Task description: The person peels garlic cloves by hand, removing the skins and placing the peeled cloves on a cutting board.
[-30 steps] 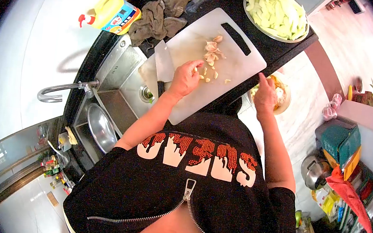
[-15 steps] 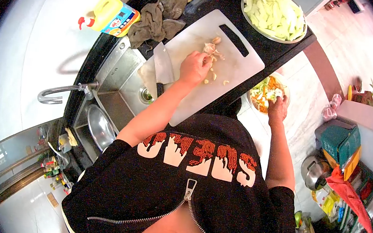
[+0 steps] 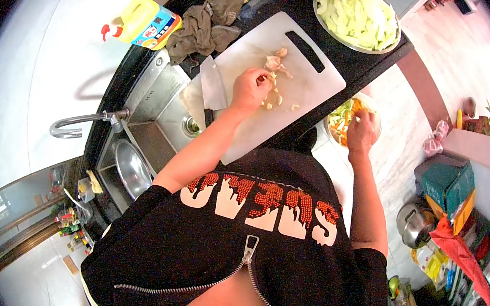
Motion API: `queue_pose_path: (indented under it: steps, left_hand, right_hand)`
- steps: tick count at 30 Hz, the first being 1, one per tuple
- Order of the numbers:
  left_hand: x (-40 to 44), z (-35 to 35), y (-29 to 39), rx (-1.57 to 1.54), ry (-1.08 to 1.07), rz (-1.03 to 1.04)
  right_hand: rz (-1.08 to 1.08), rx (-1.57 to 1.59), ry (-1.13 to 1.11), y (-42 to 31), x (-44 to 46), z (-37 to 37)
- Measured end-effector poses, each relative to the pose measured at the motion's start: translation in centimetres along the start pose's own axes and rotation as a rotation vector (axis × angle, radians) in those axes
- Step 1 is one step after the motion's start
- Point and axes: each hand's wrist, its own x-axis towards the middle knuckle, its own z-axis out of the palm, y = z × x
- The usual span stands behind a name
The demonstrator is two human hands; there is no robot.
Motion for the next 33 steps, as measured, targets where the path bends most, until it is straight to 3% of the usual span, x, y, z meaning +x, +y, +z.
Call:
queue_pose_path:
  steps: [2, 6, 12, 15, 18, 21, 24, 26, 33]
  left_hand:
    - [-0.3, -0.8, 0.4, -0.223, -0.075, -0.168]
    - [-1.0, -1.5, 1.2, -0.142, -0.030, 0.055]
    - [-1.8, -2.5, 3.2, 0.117, -0.029, 0.385]
    - [-1.9, -2.9, 3.6, 0.059, -0.066, 0.351]
    - [-2.0, -2.3, 2.3, -0.101, -0.060, 0.249]
    - [-2.0, -1.8, 1.9, -0.305, -0.057, 0.086]
    - [-2.2, -1.8, 1.8, -0.453, -0.109, -0.089]
    - [-2.2, -2.3, 2.3, -0.531, -0.142, -0.171]
    - [-1.9, -3.1, 2.2, -0.558, -0.290, -0.128]
  right_hand:
    - [-0.088, 0.169, -0.070, -5.1, 0.5, -1.5]
    - [-0.261, 0.462, -0.235, -12.4, 1.2, -1.3]
    - [-0.309, 0.329, -0.359, -16.6, 2.2, 1.2]
    - [-0.157, 0.435, -0.481, -16.5, 2.4, 1.9]
    - [0.123, 0.745, -0.665, -16.7, 2.5, 1.5]
    - [0.257, 0.814, -0.647, -16.2, 2.6, 2.2]
    - [0.313, 1.009, -0.725, -15.4, 2.6, 2.7]
    - [0.279, 0.982, -0.738, -15.1, 2.5, 3.1]
    - [0.245, 0.890, -0.828, -15.3, 2.6, 2.7]
